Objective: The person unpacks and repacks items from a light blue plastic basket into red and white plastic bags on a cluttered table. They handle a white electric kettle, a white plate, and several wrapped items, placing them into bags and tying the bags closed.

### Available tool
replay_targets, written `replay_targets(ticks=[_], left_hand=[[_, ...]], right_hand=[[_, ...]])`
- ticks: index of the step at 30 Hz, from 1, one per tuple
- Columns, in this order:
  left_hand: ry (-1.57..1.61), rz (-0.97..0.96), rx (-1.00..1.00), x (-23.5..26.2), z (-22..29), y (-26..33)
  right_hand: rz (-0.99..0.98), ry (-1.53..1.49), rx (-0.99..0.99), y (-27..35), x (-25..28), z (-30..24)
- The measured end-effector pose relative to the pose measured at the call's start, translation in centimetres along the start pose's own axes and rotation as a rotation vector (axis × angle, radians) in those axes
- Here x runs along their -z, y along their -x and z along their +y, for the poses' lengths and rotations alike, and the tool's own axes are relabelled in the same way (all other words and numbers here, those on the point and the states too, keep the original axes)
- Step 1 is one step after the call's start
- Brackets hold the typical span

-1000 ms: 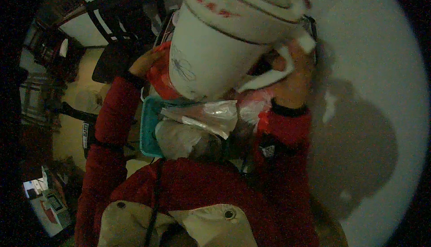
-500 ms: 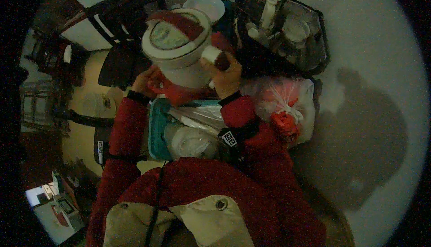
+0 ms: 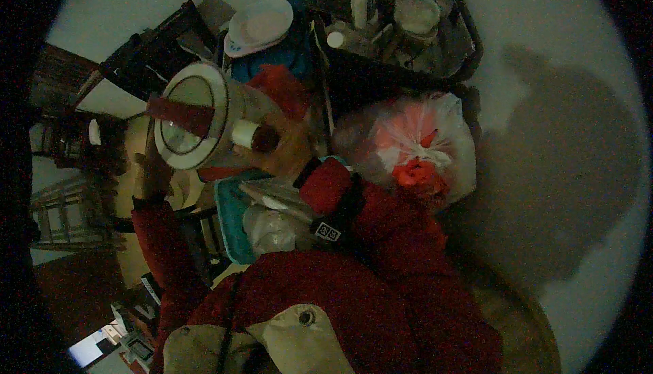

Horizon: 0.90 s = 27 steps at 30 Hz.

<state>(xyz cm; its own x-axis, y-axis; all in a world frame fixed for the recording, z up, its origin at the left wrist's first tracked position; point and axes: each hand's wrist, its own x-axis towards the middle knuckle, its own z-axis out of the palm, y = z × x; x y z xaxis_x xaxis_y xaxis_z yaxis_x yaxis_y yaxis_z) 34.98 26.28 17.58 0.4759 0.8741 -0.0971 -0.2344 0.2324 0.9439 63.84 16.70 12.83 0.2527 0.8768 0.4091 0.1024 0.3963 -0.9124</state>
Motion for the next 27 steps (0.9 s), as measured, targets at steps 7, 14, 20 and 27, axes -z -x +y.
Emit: replay_targets(ticks=[7, 14, 20, 27], left_hand=[[-0.362, 0.293, 0.114, 5.3, -2.4, 1.2], [-0.461, 0.357, -0.120, 5.8, -6.1, 1.0], [-0.449, 0.357, -0.118, 5.8, -6.1, -0.2], [-0.444, 0.369, -0.127, 5.6, -6.1, 0.2]], right_hand=[[-0.330, 0.201, 0.132, 1.4, -1.6, 2.3], [-0.202, 0.142, -0.176, 0.6, -2.1, 4.5], [0.116, 0.825, 0.058, -5.3, -1.5, 10.9], [-0.543, 0.580, -0.176, 1.8, 0.2, 9.5]])
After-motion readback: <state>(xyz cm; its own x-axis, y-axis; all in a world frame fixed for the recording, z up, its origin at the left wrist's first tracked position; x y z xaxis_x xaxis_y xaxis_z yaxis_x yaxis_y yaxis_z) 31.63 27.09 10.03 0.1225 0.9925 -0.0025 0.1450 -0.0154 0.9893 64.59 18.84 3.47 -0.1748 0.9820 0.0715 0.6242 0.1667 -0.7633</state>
